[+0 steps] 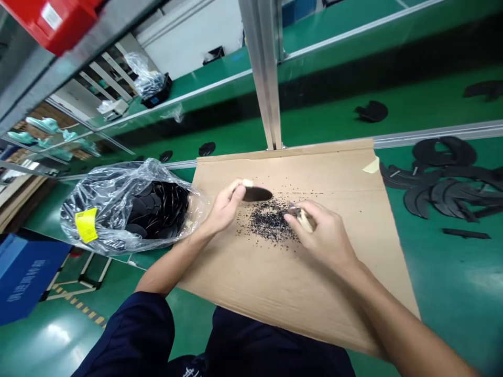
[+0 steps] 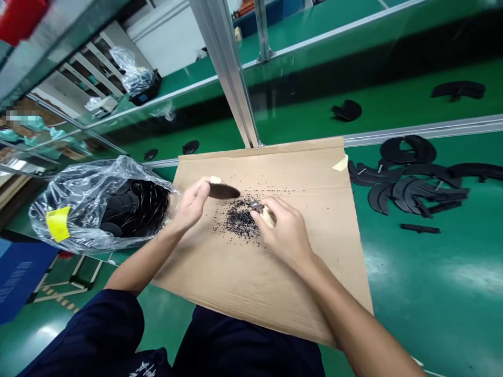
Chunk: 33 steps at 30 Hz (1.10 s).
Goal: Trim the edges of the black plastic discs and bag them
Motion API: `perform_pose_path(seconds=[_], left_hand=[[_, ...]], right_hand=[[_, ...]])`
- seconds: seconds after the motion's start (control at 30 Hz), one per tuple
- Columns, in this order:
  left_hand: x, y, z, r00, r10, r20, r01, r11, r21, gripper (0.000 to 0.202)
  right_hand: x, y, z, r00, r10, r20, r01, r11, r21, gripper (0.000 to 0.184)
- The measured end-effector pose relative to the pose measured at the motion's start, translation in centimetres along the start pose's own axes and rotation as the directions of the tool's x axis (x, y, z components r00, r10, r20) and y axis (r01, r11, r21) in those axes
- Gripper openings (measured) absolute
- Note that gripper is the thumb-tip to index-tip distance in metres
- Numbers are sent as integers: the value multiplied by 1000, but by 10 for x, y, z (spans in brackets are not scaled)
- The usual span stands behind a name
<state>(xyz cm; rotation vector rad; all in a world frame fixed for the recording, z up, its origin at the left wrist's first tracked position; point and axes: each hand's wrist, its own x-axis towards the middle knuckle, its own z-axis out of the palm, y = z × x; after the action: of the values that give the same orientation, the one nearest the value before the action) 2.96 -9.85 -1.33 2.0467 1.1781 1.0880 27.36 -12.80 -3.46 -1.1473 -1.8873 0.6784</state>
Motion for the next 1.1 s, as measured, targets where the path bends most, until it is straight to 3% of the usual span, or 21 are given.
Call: perform_pose_path(seconds=[0.1, 0.17, 0.23, 0.33, 0.47, 0.57, 0.63, 0.7, 0.8, 0.87, 0.97, 1.1], left_hand=[[45, -26, -25, 990, 49, -135, -26, 985, 169, 39], [79, -47, -37, 980, 20, -200, 41, 953, 300, 35], [109, -64, -40, 985, -76, -153, 135, 894, 428, 30], [140, -81, -32, 984, -173, -53, 176, 856, 487, 29], [154, -80, -19, 981, -190, -28, 181, 867, 465, 22], [140, -62, -10, 985, -166, -54, 172, 864, 473, 15], [116, -42, 0, 993, -119, 6, 105, 896, 431, 14], [85, -19, 13, 985, -16, 172, -26, 972, 235, 22], [36, 6, 35, 949, 8, 316, 6, 999, -43, 23], [11, 13, 44, 956, -19, 294, 68, 985, -157, 21], [-9, 11, 47, 983, -61, 170, 98, 971, -216, 20], [-24, 0, 38, 997, -63, 49, 65, 997, -38, 18]], right_hand=[[-3, 7, 5, 983, -171, 70, 184, 902, -391, 5], [-6, 8, 7, 974, -174, 144, 223, 843, -490, 9], [-7, 7, 8, 973, -146, 180, 221, 824, -522, 11], [-8, 4, 6, 974, -111, 196, 204, 804, -559, 10], [-7, 1, 1, 983, -67, 173, 160, 778, -608, 13], [-5, 2, -2, 989, -25, 148, 114, 766, -632, 15], [-4, 3, -2, 989, -7, 145, 99, 766, -635, 17], [-4, 4, -2, 990, 0, 139, 89, 768, -634, 18], [-5, 2, -1, 991, 0, 136, 86, 776, -624, 18], [-8, -1, -1, 988, -3, 155, 99, 780, -618, 17], [-11, -6, 0, 980, 9, 197, 115, 788, -605, 17], [-12, -7, -2, 982, 60, 180, 45, 847, -530, 20]])
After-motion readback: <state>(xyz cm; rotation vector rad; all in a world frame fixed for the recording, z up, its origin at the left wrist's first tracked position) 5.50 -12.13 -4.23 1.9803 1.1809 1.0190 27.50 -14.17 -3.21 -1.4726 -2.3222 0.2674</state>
